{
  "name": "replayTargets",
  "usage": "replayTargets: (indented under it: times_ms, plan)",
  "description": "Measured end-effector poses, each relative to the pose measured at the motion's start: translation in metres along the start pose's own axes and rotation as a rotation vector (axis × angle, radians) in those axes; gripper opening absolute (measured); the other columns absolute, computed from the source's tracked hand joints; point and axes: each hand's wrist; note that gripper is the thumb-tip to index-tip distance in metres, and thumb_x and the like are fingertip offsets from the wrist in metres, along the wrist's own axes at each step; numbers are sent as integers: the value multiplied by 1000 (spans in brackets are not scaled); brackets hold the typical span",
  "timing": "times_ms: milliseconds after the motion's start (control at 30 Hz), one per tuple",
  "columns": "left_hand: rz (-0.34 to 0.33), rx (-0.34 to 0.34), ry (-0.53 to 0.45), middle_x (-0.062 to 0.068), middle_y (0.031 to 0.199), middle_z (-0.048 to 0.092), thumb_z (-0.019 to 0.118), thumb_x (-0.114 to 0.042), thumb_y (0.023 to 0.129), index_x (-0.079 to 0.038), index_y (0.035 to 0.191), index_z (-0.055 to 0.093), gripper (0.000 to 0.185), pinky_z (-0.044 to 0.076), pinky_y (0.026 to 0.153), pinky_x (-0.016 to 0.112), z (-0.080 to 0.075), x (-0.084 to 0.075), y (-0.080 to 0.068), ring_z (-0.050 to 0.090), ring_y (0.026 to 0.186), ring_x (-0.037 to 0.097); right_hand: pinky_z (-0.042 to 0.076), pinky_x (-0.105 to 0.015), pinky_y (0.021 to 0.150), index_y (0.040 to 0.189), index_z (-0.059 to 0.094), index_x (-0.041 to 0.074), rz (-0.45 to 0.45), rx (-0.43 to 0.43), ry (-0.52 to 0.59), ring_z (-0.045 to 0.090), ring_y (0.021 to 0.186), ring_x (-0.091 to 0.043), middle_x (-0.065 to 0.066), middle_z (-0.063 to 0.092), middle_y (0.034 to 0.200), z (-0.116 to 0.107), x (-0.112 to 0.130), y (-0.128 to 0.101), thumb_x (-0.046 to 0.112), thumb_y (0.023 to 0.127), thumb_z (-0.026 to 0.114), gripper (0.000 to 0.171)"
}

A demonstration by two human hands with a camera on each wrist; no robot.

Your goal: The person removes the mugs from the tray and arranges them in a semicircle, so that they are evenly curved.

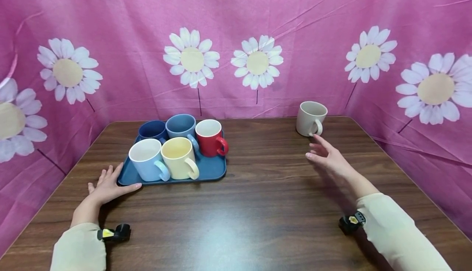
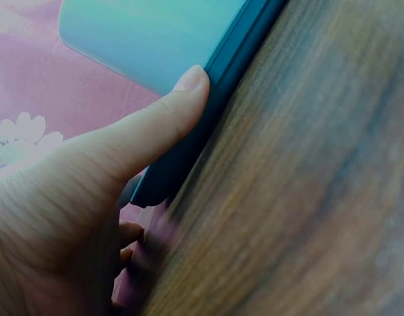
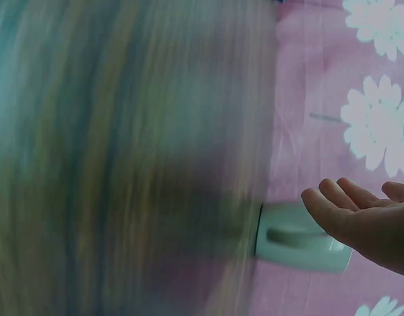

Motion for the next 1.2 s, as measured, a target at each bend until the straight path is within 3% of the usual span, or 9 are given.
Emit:
replayTargets:
  times_ms: [100,233,300,433,667,833,1200]
  plan:
    - [0,1,-2,40,129,-7,55,-54,75,2,135,-3,101,-11,74,71,0,0,0,-16,117,50,40,-18,77,138,16,5,-37,29,-35,48,103,-19,-28,39,123,6,1,1,16,80,62,75]
    - [0,2,-1,40,129,-7,55,-54,75,2,135,-2,100,-11,74,71,1,0,0,-15,116,50,40,-18,79,136,15,-2,-38,60,-66,39,109,-40,-35,34,123,23,16,-2,13,81,60,73]
    - [0,2,1,40,129,-7,55,-54,75,2,135,-2,100,-11,74,71,1,0,0,-15,117,50,39,-18,80,136,13,-3,-24,80,-58,35,110,-44,-36,33,123,31,22,-2,7,82,58,71]
    - [-1,2,-1,40,129,-7,55,-54,75,2,135,-2,100,-11,74,71,1,-1,0,-16,116,50,39,-23,83,137,14,-1,13,103,-11,32,113,-45,-34,32,125,48,27,1,-1,82,55,69]
    - [-5,2,-5,40,129,-7,55,-54,75,3,135,-2,101,-11,73,72,1,1,0,-15,116,51,36,-41,87,136,19,0,0,167,-22,34,113,-44,-32,35,124,79,29,13,5,79,61,70]
    - [-12,3,-1,40,129,-6,55,-54,74,3,135,-2,101,-10,74,72,1,2,0,-15,116,51,36,-41,87,134,23,-1,-40,223,-63,36,112,-42,-32,37,123,102,31,22,8,77,64,70]
    - [-4,-3,2,40,129,-6,55,-54,75,2,135,-1,101,-10,74,72,1,1,1,-15,117,51,32,-41,91,133,30,1,-31,315,-52,37,115,-34,-27,40,124,145,36,37,13,77,65,67]
Point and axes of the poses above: each hand's wrist, its own y-axis towards the middle knuckle, its own z-axis out of the palm, x = y × z
